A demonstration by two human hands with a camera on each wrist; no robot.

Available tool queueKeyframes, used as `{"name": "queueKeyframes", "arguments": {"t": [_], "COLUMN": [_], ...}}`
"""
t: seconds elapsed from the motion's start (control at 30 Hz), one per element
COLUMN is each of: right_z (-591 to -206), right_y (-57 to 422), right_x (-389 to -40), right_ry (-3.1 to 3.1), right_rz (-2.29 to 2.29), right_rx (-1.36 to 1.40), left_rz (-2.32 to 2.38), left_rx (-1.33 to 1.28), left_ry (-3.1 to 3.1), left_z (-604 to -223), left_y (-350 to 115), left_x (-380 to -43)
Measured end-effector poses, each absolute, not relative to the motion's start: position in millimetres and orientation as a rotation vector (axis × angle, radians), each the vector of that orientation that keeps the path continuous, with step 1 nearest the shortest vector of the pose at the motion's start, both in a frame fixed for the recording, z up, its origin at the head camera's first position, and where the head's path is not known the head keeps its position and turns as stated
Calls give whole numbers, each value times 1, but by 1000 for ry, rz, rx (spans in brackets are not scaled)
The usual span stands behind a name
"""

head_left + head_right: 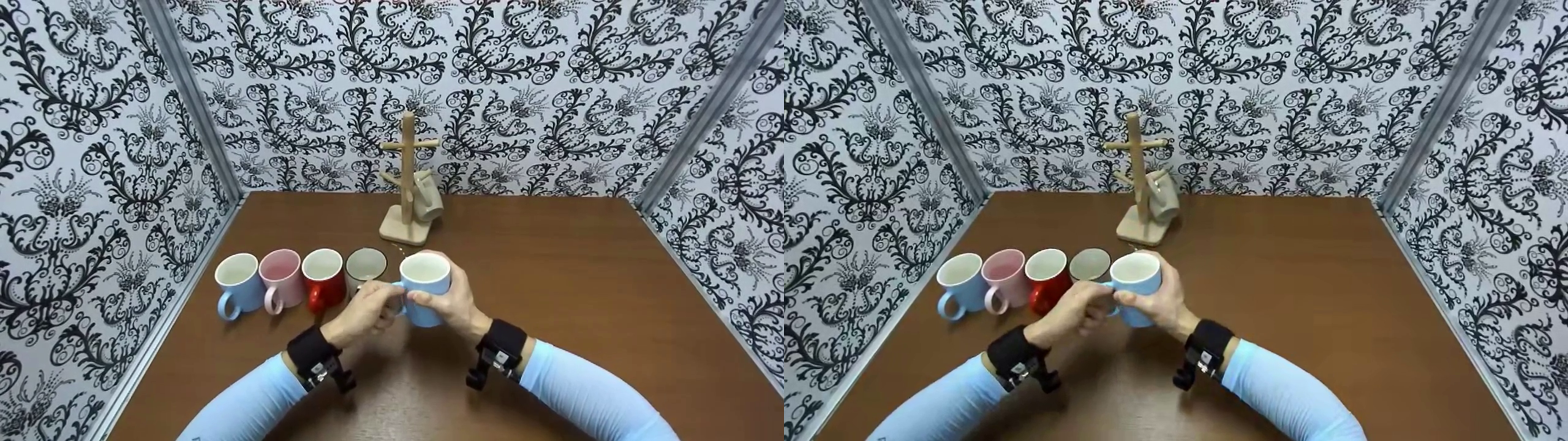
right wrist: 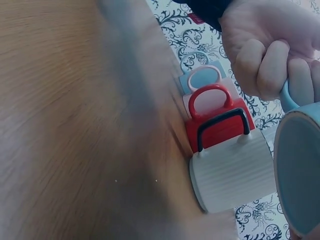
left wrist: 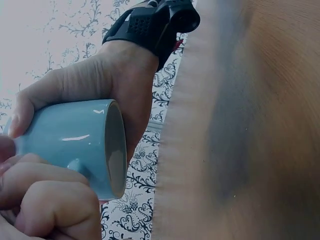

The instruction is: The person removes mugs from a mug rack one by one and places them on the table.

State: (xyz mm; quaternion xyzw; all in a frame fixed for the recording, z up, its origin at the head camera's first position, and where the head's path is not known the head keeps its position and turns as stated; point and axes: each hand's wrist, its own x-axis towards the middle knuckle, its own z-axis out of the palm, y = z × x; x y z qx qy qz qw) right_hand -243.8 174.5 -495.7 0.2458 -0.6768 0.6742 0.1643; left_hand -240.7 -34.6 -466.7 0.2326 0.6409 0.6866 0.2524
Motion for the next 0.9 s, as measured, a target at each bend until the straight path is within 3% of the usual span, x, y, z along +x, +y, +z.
{"name": "queueKeyframes", "arguments": {"t": [0.17,0.9], "right_z": [-498,-495], "right_y": [177,200], "right_x": [-244,-248], "right_ry": [-1948,-2162], "right_rz": [1917,1745], "right_rx": [718,942], "left_rz": [1875,1965], "left_rx": [542,605], "left_ry": [1741,1743], "left_z": [-468,-479], "left_y": [-30,-22], "left_x": [-240,-231]}}
